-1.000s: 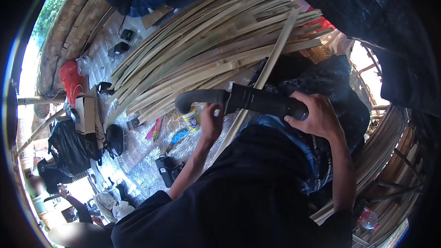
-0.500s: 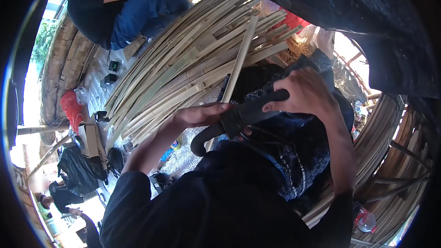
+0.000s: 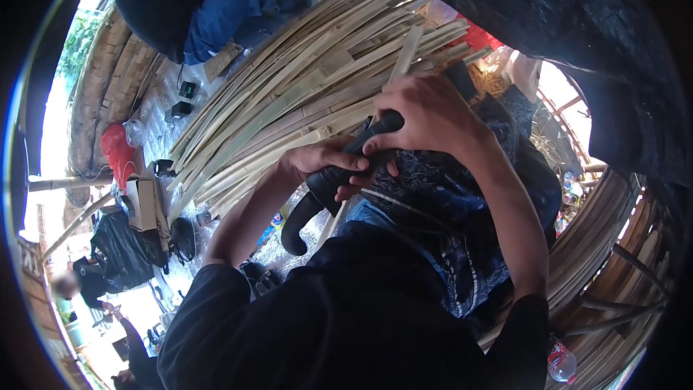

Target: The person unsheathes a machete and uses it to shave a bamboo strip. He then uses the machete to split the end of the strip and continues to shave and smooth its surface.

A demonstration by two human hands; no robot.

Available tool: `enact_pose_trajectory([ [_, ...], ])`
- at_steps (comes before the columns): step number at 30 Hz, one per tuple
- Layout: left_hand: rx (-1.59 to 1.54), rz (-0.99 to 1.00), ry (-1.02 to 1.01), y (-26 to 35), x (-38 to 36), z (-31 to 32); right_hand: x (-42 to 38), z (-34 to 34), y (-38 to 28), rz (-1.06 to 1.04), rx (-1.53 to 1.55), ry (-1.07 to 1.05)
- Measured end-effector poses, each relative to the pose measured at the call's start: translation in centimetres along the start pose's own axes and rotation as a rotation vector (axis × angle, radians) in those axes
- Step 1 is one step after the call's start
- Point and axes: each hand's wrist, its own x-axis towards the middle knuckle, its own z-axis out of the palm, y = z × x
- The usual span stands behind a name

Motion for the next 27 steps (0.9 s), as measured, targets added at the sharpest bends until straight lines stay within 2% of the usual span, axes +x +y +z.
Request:
enact_pose_trajectory([
  [2,-0.057,0.112,0.193,0.2,-1.0,-0.5,0.3,1.6,-0.5,-0.139,-0.180,0.603],
  [3,-0.116,0.182,0.283,0.0,-1.5,-0.4,0.0,1.5,-1.5,-0.074,-0.137,0.581],
  [4,-0.116,0.186,0.287,0.0,-2.0,-0.4,-0.1,2.2,-2.2,-0.080,-0.137,0.580],
  [6,-0.282,0.467,0.436,0.2,-2.8,-0.5,-0.2,4.9,-3.4,-0.017,0.298,0.748],
  [7,-0.289,0.554,0.448,0.0,-3.2,-1.3,-0.2,6.5,-4.0,0.012,0.458,0.672],
  [8,-0.290,0.560,0.448,0.0,-3.3,-1.3,-0.5,7.3,-5.4,0.047,0.561,0.634],
  [9,-0.334,0.711,0.530,-0.1,-3.4,-1.1,-0.9,8.0,-6.8,0.080,0.664,0.595],
  [10,-0.376,0.859,0.612,-0.1,-3.5,-0.9,-1.3,9.1,-7.6,0.076,0.662,0.594],
  [13,-0.428,0.992,0.651,-0.3,-3.9,-0.3,-1.8,11.3,-9.3,0.038,0.568,0.512],
  [14,-0.456,1.074,0.655,-0.5,-3.9,-0.2,-1.9,11.4,-9.6,0.084,0.399,0.471],
  [15,-0.467,1.081,0.673,-0.3,-3.8,0.4,-1.9,11.4,-9.8,0.128,0.228,0.427],
  [16,-0.469,1.079,0.667,-0.4,-3.6,0.4,-1.8,11.2,-10.0,0.133,0.225,0.428],
  [18,-0.450,1.109,0.683,-0.6,-3.3,0.4,-1.6,10.7,-10.8,0.251,0.105,0.263],
  [27,-0.400,1.112,0.648,0.2,-2.1,0.5,-1.5,10.9,-11.0,0.245,0.146,0.407],
])
